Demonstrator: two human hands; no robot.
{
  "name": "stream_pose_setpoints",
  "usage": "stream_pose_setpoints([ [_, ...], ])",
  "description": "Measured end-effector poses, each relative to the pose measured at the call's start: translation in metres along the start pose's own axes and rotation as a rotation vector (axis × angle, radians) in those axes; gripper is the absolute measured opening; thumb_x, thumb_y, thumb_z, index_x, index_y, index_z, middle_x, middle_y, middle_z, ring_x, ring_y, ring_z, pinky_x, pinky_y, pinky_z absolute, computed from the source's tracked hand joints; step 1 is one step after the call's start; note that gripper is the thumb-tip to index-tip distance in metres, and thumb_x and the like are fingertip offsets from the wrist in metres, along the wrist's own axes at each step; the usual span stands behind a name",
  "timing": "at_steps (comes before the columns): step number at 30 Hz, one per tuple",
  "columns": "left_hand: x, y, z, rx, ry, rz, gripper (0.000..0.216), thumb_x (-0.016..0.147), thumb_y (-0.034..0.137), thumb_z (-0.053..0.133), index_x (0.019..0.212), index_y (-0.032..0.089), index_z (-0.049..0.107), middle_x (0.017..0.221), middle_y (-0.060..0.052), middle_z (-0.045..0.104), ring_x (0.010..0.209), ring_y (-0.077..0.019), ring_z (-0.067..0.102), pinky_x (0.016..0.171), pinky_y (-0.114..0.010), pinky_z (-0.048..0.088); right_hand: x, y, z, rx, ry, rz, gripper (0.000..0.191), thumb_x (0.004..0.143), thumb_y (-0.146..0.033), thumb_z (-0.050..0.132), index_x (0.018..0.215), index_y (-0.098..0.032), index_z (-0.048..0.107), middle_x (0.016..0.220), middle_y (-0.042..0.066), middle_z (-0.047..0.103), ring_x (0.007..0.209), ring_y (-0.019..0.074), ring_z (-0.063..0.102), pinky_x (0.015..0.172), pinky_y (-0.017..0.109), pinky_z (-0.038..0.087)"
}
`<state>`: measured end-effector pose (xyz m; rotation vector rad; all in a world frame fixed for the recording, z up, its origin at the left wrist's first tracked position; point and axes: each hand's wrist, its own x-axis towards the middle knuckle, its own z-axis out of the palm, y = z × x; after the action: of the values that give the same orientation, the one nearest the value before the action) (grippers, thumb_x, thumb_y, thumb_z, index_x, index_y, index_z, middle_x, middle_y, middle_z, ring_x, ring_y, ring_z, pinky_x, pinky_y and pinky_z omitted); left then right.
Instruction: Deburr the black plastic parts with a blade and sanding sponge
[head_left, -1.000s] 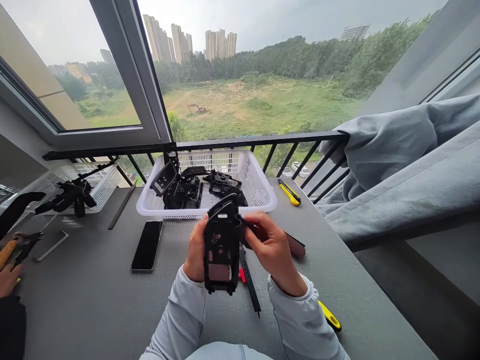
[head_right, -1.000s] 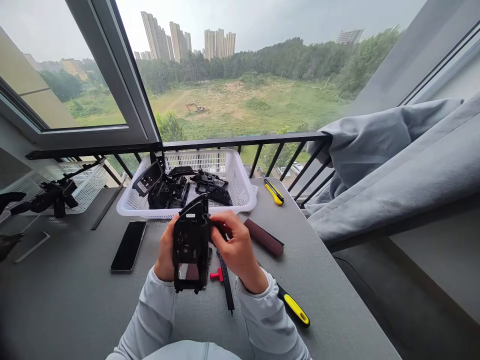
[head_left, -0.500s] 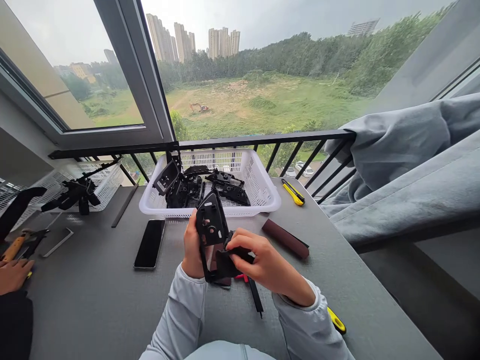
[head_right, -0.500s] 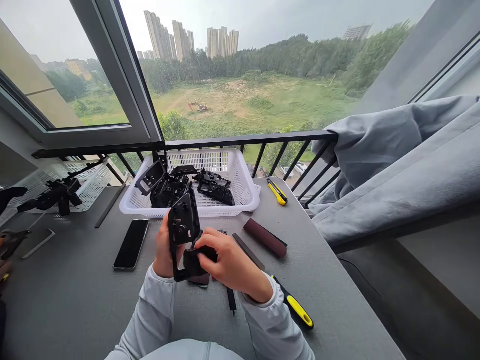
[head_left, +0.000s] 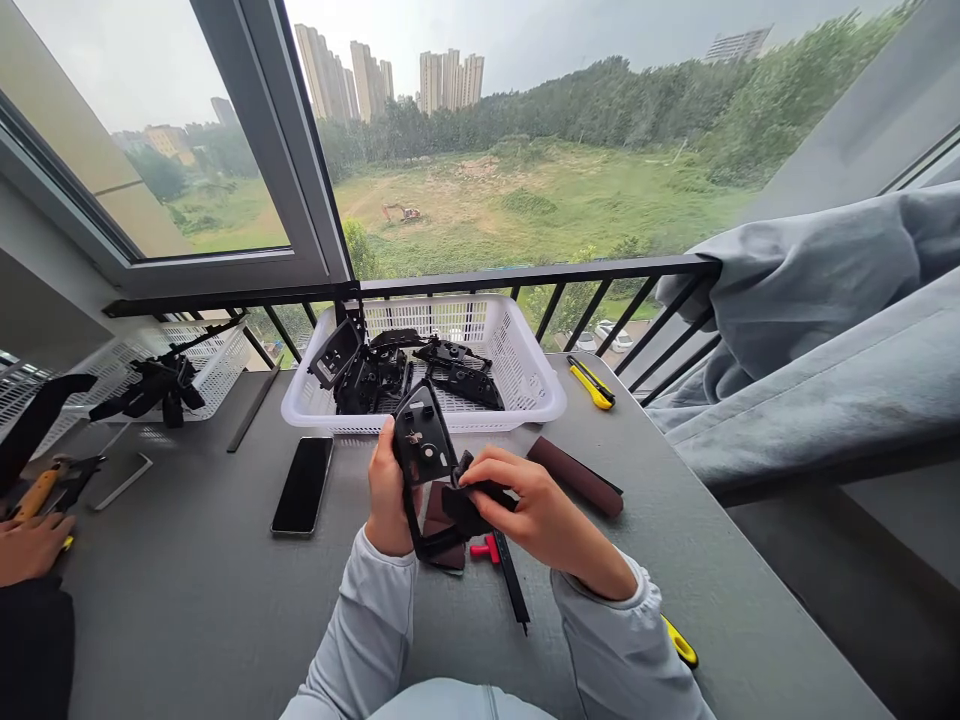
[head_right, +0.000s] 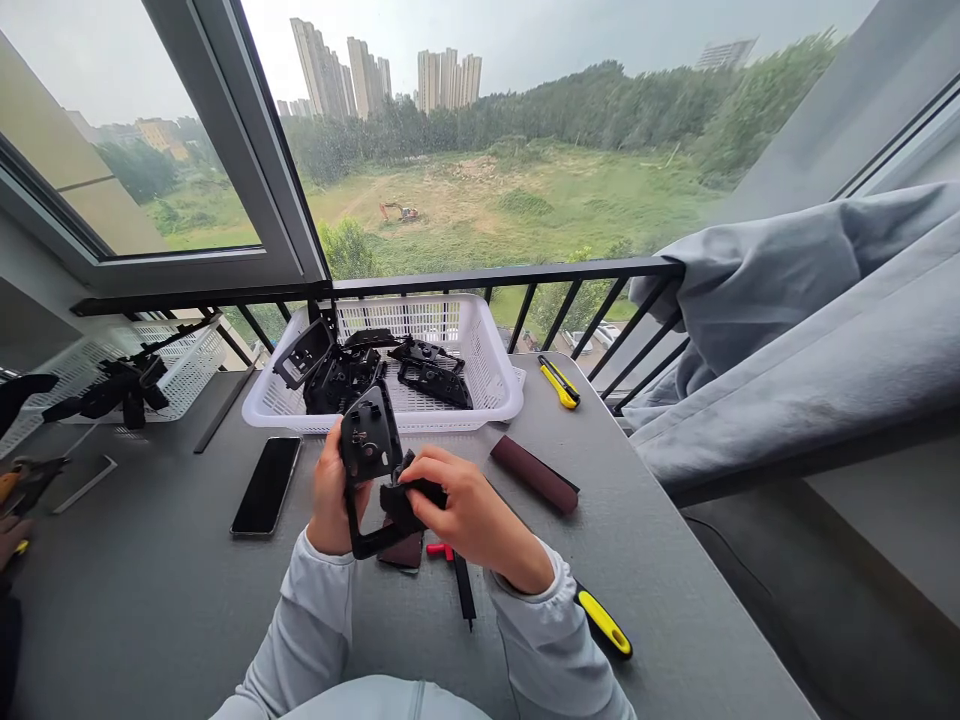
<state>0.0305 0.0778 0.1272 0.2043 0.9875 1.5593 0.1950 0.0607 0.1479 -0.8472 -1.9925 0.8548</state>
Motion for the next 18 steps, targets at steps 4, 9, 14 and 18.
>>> stream_pose_setpoints([
  [4, 0.001, 0.002, -0.001, 0.014, 0.087, 0.087, 0.028, 0.072, 0.043, 0.070, 0.071, 0.016, 0.060, 0.061, 0.006, 0.063, 0.051, -0.0084, 0.056, 0.054, -0.021, 0.046, -0.003, -0.008, 0.005, 0.067, -0.061, -0.065, 0.021, 0.082, -0.005, 0.055, 0.089, -0.021, 0.066, 0.082, 0.002, 0.064, 0.073, 0.0144, 0.061, 0.065, 0.025, 0.050],
  [9, -0.004, 0.004, -0.002, 0.186, 0.216, 0.200, 0.037, 0.074, 0.051, 0.066, 0.073, 0.014, 0.064, 0.063, 0.003, 0.062, 0.055, -0.0103, 0.055, 0.057, -0.024, 0.044, -0.004, -0.012, 0.039, -0.013, -0.104, -0.153, 0.021, 0.085, -0.007, 0.054, 0.096, -0.019, 0.067, 0.093, 0.007, 0.066, 0.079, 0.0162, 0.062, 0.070, 0.027, 0.052],
  [14, -0.012, 0.001, 0.003, 0.187, 0.172, 0.256, 0.039, 0.073, 0.054, 0.066, 0.077, 0.015, 0.066, 0.069, 0.000, 0.066, 0.060, -0.0137, 0.059, 0.060, -0.026, 0.045, -0.005, -0.009, 0.036, -0.116, -0.246, -0.108, 0.020, 0.082, -0.004, 0.056, 0.090, -0.017, 0.069, 0.085, 0.006, 0.065, 0.075, 0.0164, 0.060, 0.067, 0.026, 0.050],
  [18, -0.013, -0.003, 0.005, 0.094, 0.168, 0.215, 0.031, 0.078, 0.047, 0.063, 0.081, 0.016, 0.067, 0.069, 0.001, 0.068, 0.058, -0.0133, 0.061, 0.059, -0.025, 0.046, -0.007, -0.013, 0.014, -0.073, -0.291, -0.082, 0.021, 0.080, -0.003, 0.057, 0.090, -0.017, 0.068, 0.084, 0.005, 0.064, 0.072, 0.0147, 0.059, 0.066, 0.025, 0.049],
])
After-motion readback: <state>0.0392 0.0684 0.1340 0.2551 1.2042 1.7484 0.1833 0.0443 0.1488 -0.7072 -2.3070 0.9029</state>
